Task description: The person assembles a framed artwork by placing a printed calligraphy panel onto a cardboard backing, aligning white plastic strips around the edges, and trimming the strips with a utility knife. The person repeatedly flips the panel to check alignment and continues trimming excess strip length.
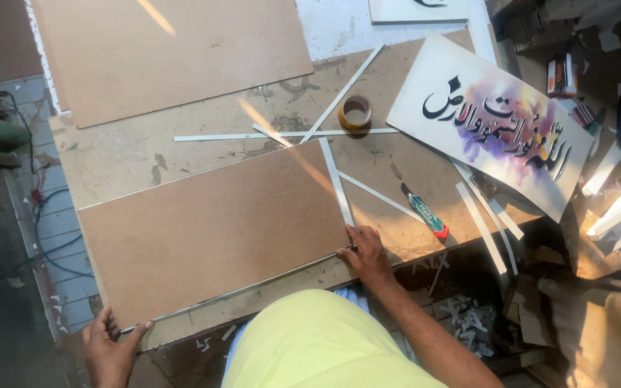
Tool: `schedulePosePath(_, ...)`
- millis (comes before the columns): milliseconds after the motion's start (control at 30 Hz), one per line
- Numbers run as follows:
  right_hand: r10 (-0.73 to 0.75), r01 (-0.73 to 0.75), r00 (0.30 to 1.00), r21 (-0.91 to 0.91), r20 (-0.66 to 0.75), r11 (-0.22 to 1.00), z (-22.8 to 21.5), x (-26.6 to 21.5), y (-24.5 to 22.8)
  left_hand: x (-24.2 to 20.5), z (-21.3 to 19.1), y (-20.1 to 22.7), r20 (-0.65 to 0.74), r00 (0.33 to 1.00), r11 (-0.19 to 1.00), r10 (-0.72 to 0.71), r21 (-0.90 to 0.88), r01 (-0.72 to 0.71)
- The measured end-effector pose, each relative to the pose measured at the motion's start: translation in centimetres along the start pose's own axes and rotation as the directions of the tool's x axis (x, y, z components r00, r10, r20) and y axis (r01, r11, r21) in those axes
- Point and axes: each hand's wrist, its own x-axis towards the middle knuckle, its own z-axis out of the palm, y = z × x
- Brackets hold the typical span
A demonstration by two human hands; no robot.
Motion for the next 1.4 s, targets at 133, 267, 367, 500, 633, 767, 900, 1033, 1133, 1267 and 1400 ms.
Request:
schedulePosePath(133, -0.028, 0.027, 0.999, -0.005, -0.026, 1.000, 0.2, 0.0, 0.4, 0.2, 0.4, -1.7, -0.011, 1.000, 0.999, 0.002, 0.053, -0.002)
schedulePosePath(267, -0.003, 0.003, 1.000, -0.037, 0.004, 0.999, 0.6, 0.0, 0.5, 1.0, 0.6, -2.9, 0.012, 0.999, 0.996, 0.030, 0.084, -0.030)
schedulePosePath(367, -0.086, 0.084, 0.996, -0.052, -0.035, 0.995, 0.5, -0.2, 0.7, 1.4, 0.7, -3.5, 0.054, 0.998, 0.998, 0.046, -0.055, -0.043)
schedulePosePath(500, -0.071, 0.070, 0.996, -0.019, -0.049, 0.997, 0.3, -0.5, 0.4, 1.7, 0.6, -3.7, 0.038, 0.998, 0.994, 0.049, -0.095, -0.045)
schedulePosePath(633, 0.045, -0.041, 0.997, 0.072, -0.055, 0.997, -0.1, -0.9, -0.1, 1.9, 0.3, -3.5, 0.030, 1.000, 0.939, -0.006, -0.343, 0.016)
schedulePosePath(767, 0.070, -0.064, 0.996, 0.101, -0.052, 0.993, -0.3, -0.6, -0.4, 2.4, 0.5, -3.2, -0.070, 0.997, 0.962, -0.032, -0.272, 0.012)
schedulePosePath(900, 0.033, -0.032, 0.998, 0.022, -0.047, 0.999, -0.3, -0.5, -0.2, 2.6, 0.3, -3.1, -0.077, 0.995, 0.972, -0.065, -0.233, 0.045)
schedulePosePath(1033, -0.071, 0.065, 0.994, -0.071, -0.082, 0.995, 0.0, -0.7, -0.4, 2.9, 0.0, -3.1, -0.046, 0.996, 0.965, -0.075, -0.256, 0.061)
schedulePosePath(1133, -0.076, 0.069, 0.994, -0.106, -0.072, 0.992, 0.2, -0.7, -0.5, 2.9, 0.0, -3.1, -0.038, 0.996, 0.961, -0.081, -0.268, 0.068)
schedulePosePath(1267, -0.074, 0.068, 0.995, -0.094, -0.066, 0.993, 0.2, -0.9, -0.5, 2.8, -0.1, -3.2, -0.046, 0.991, 0.968, -0.124, -0.225, 0.111)
schedulePosePath(1400, -0.103, 0.094, 0.992, -0.123, -0.074, 0.988, 0.3, -0.8, -0.3, 2.9, -0.3, -3.4, -0.044, 0.988, 0.979, -0.148, -0.151, 0.140)
